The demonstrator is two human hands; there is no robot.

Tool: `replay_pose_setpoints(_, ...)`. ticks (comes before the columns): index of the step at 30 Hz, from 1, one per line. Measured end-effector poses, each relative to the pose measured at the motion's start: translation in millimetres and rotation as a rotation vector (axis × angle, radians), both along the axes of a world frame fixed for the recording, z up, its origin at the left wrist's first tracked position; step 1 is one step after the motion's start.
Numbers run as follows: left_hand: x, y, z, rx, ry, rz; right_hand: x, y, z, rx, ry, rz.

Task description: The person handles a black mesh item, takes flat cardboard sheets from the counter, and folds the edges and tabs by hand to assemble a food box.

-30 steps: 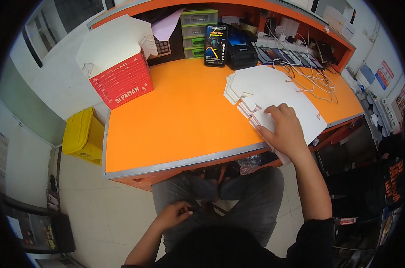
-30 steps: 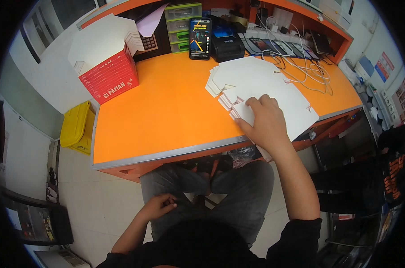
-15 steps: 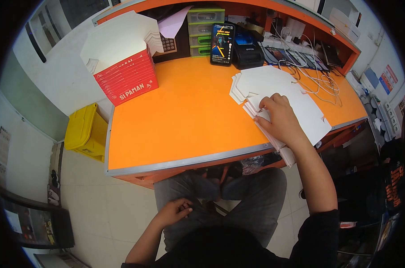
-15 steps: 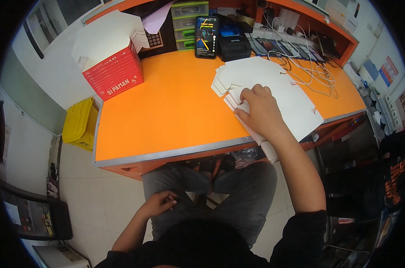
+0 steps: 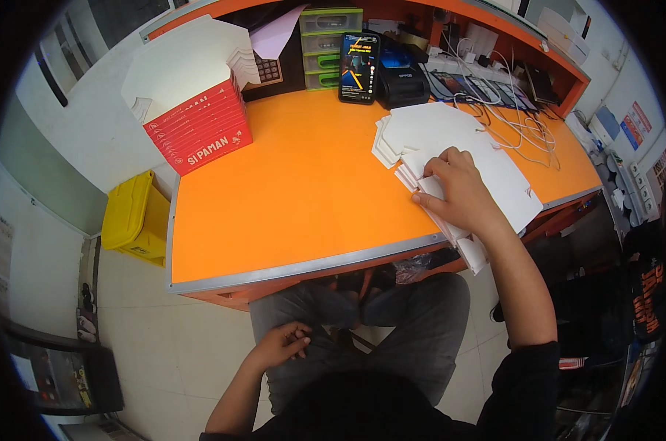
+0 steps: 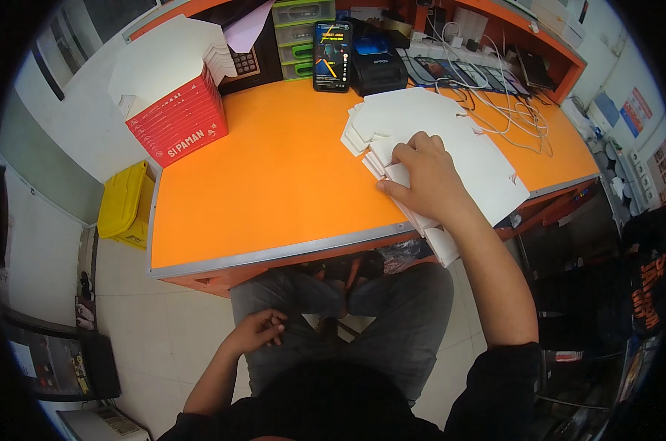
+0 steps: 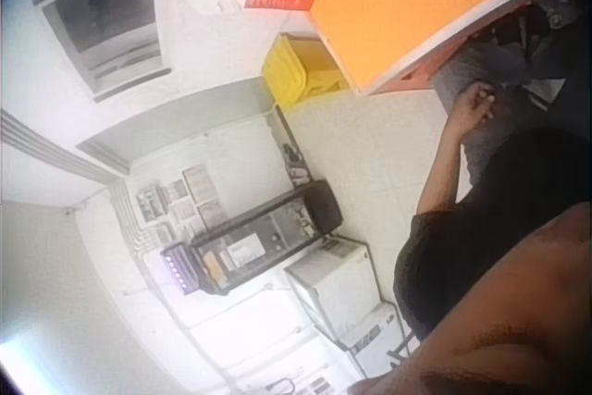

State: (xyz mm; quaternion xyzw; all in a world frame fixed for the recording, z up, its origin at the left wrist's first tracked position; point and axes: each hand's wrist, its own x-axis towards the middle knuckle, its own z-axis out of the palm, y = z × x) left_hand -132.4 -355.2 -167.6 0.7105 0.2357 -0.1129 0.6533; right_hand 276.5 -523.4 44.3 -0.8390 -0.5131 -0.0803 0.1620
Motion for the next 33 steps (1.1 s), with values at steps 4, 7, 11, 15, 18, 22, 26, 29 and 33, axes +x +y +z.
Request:
replay_pose_setpoints(4, -1, 1, -5, -0.055, 0.000, 0.024, 1, 2, -2, 0.032, -0.018, 0.015)
replay_pose_setpoints(7, 2, 0, 1, -0.055, 0.013, 0.020, 2, 0, 1, -0.004, -0.014, 0.005)
replay_pose_setpoints(11, 0, 2, -1, -0.061, 0.015, 0.025, 4, 2, 4, -0.034, 0.018, 0.021)
replay_pose_setpoints(15, 0, 2, -2, -0.080, -0.002, 0.032, 6, 1, 5, -0.026, 0.060, 0.028)
replay_pose_setpoints(18, 0, 2, -1, -0.086, -0.006, 0.034, 6, 0, 4, -0.023, 0.106, 0.013)
replay_pose_setpoints(22, 0, 3, -2, -0.083, -0.008, 0.024, 5, 0, 5, -0.019, 0.120, 0.009)
replay_pose_setpoints(26, -1, 5, -6, -0.088, -0.007, 0.019, 7, -2, 1, 0.022, 0.122, 0.030)
replay_pose_setpoints(29, 0, 6, -8, -0.090, -0.004, 0.004, 9, -4, 0, 0.049, 0.124, 0.043)
replay_pose_setpoints(33, -1, 5, -7, -0.085, -0.008, 0.013, 7, -5, -1, 0.076, 0.129, 0.049)
